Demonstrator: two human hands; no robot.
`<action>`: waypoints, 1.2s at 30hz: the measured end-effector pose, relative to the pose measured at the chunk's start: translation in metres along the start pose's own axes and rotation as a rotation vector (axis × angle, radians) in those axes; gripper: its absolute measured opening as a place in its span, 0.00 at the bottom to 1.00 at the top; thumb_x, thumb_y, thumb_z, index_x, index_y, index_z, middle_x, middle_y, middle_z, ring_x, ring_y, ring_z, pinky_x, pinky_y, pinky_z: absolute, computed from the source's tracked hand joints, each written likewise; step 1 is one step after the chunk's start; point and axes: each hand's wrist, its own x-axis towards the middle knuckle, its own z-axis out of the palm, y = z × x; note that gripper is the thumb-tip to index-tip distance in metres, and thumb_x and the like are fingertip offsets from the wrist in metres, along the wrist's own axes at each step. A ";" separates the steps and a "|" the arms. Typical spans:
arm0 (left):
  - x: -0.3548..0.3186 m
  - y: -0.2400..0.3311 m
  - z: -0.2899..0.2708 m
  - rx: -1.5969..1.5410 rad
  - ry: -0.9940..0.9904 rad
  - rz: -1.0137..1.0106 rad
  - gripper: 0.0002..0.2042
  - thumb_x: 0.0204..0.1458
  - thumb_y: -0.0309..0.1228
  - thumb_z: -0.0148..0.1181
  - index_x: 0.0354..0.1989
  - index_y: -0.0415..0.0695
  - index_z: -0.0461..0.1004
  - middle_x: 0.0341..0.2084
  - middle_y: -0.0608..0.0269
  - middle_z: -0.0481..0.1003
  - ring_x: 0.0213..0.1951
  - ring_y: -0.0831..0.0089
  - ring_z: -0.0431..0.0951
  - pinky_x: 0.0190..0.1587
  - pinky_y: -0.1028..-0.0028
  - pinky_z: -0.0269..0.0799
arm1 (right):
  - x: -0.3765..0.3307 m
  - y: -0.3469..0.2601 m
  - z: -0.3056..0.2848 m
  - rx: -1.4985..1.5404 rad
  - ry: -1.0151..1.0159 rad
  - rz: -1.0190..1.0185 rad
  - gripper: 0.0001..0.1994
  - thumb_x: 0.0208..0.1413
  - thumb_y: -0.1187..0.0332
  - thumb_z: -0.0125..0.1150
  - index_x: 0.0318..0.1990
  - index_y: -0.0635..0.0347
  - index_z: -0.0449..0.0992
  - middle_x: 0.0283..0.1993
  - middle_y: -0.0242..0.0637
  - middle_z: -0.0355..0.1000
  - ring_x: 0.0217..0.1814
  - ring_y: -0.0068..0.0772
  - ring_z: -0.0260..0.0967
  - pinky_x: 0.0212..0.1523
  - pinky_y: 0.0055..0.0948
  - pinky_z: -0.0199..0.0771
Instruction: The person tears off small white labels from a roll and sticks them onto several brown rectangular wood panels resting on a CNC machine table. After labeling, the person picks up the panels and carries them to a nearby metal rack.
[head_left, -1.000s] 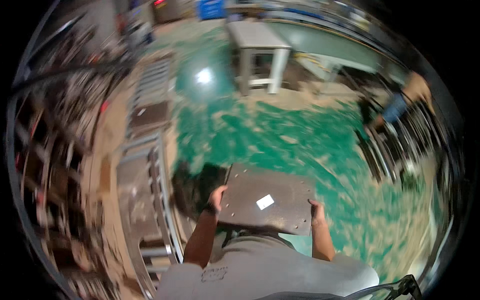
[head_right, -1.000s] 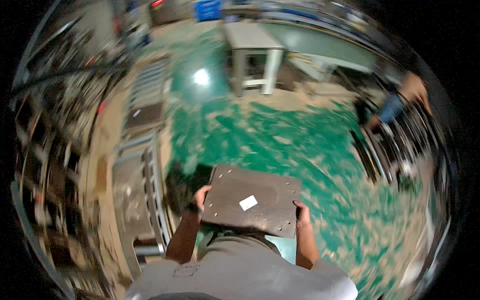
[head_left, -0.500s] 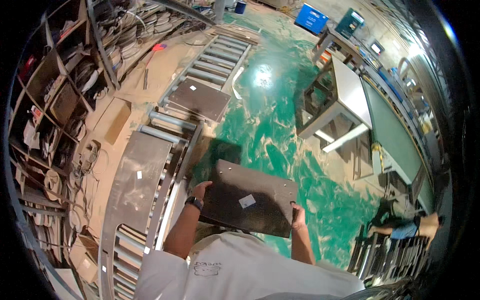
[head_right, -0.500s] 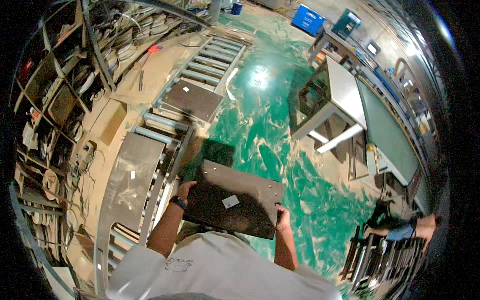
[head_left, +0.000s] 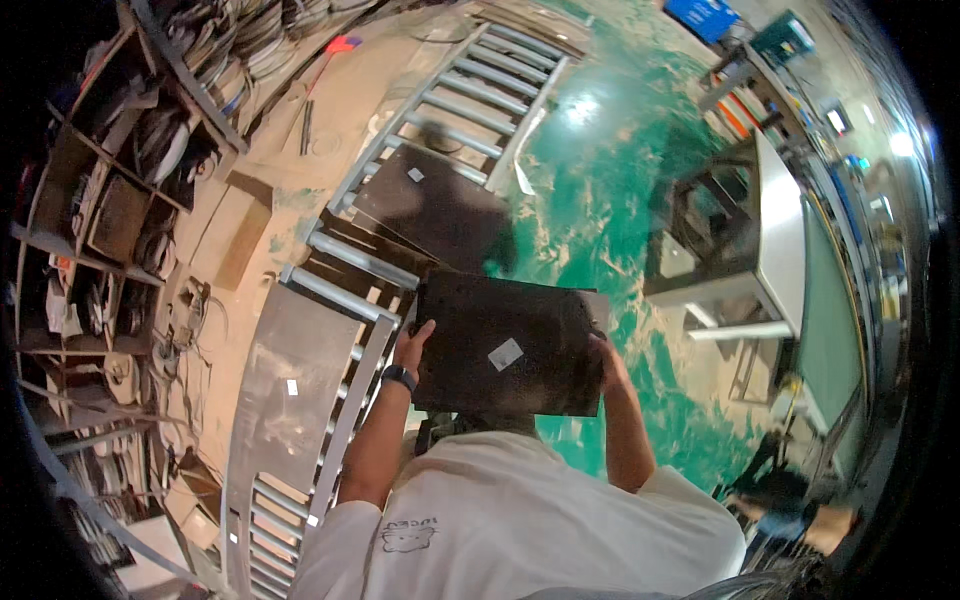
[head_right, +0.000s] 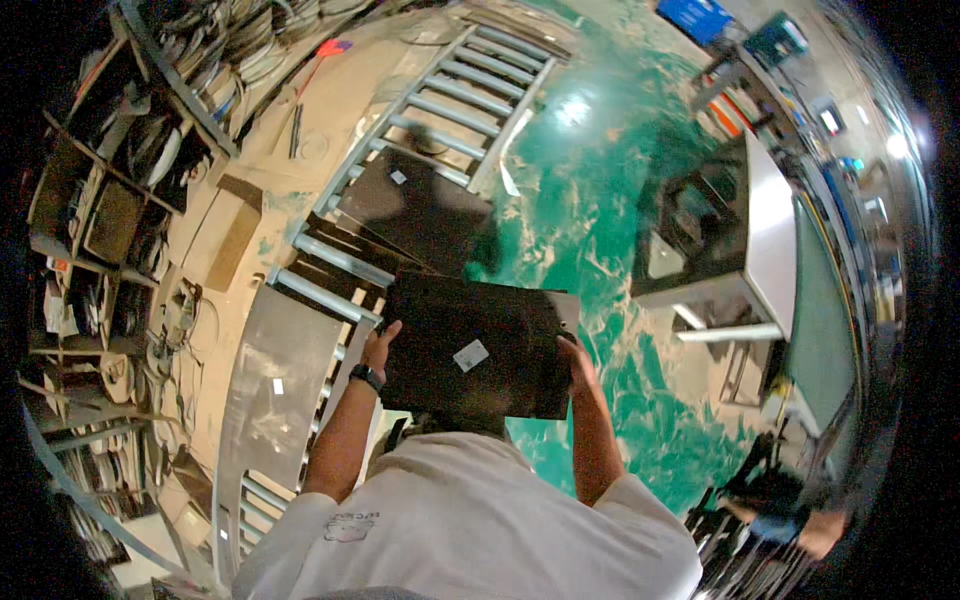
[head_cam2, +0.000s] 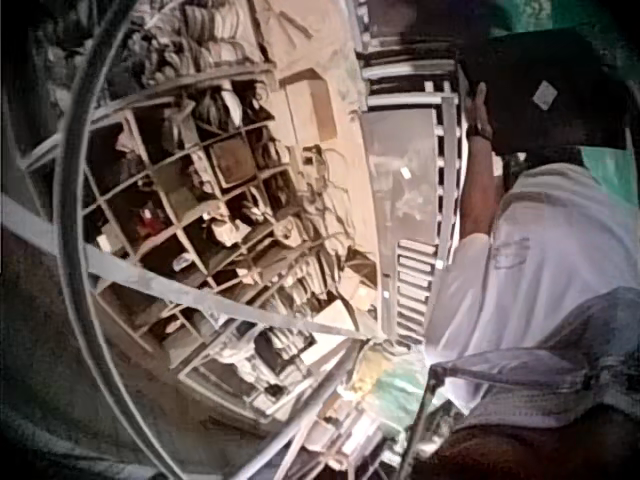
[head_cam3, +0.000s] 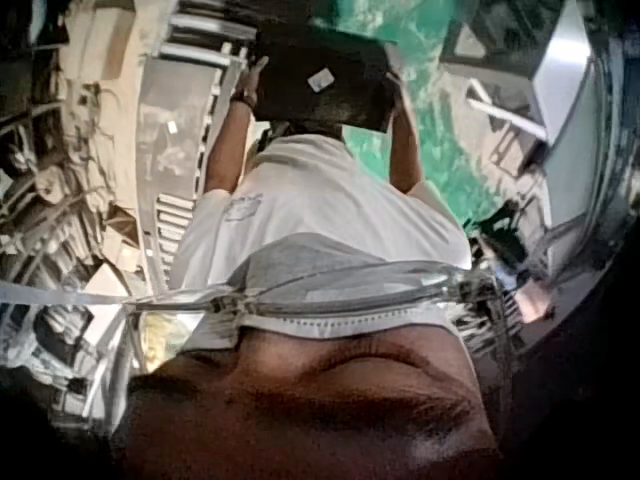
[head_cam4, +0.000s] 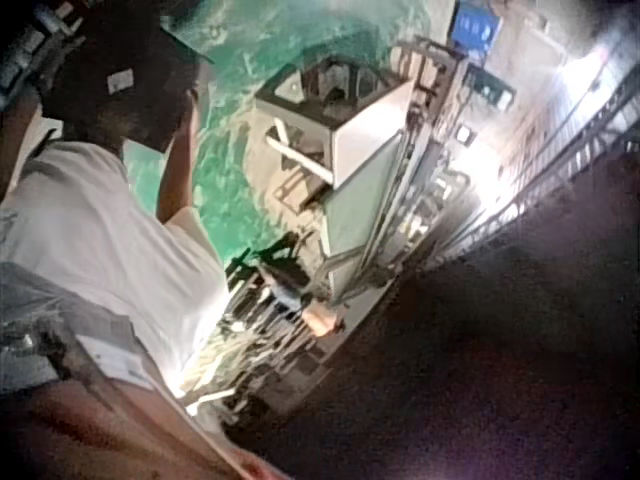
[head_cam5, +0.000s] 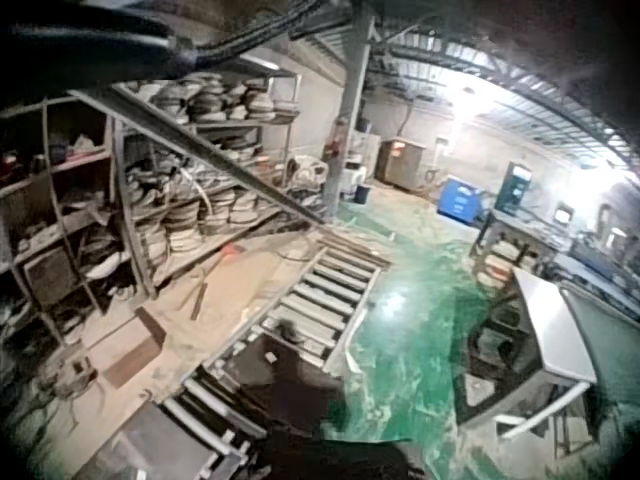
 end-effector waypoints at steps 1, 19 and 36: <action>0.036 0.012 0.006 0.026 0.041 -0.008 0.53 0.40 0.58 0.65 0.67 0.37 0.45 0.65 0.48 0.49 0.65 0.52 0.51 0.65 0.52 0.49 | 0.039 -0.023 0.022 -0.074 0.047 -0.019 0.25 0.55 0.58 0.57 0.57 0.62 0.65 0.55 0.44 0.67 0.55 0.44 0.64 0.54 0.43 0.63; 0.556 0.092 -0.026 -0.069 0.313 0.185 0.38 0.40 0.54 0.67 0.56 0.40 0.65 0.51 0.49 0.70 0.52 0.60 0.70 0.55 0.64 0.64 | 0.624 -0.126 0.253 -0.493 -0.244 -0.018 0.44 0.48 0.58 0.68 0.67 0.57 0.46 0.64 0.41 0.55 0.62 0.41 0.56 0.63 0.42 0.52; 0.612 0.003 -0.047 -1.097 0.604 -0.073 0.42 0.50 0.62 0.49 0.66 0.44 0.52 0.64 0.50 0.54 0.65 0.56 0.54 0.64 0.60 0.49 | 0.643 -0.047 0.262 -2.140 0.153 -0.549 0.46 0.45 0.39 0.60 0.69 0.42 0.44 0.69 0.56 0.42 0.70 0.57 0.43 0.66 0.52 0.45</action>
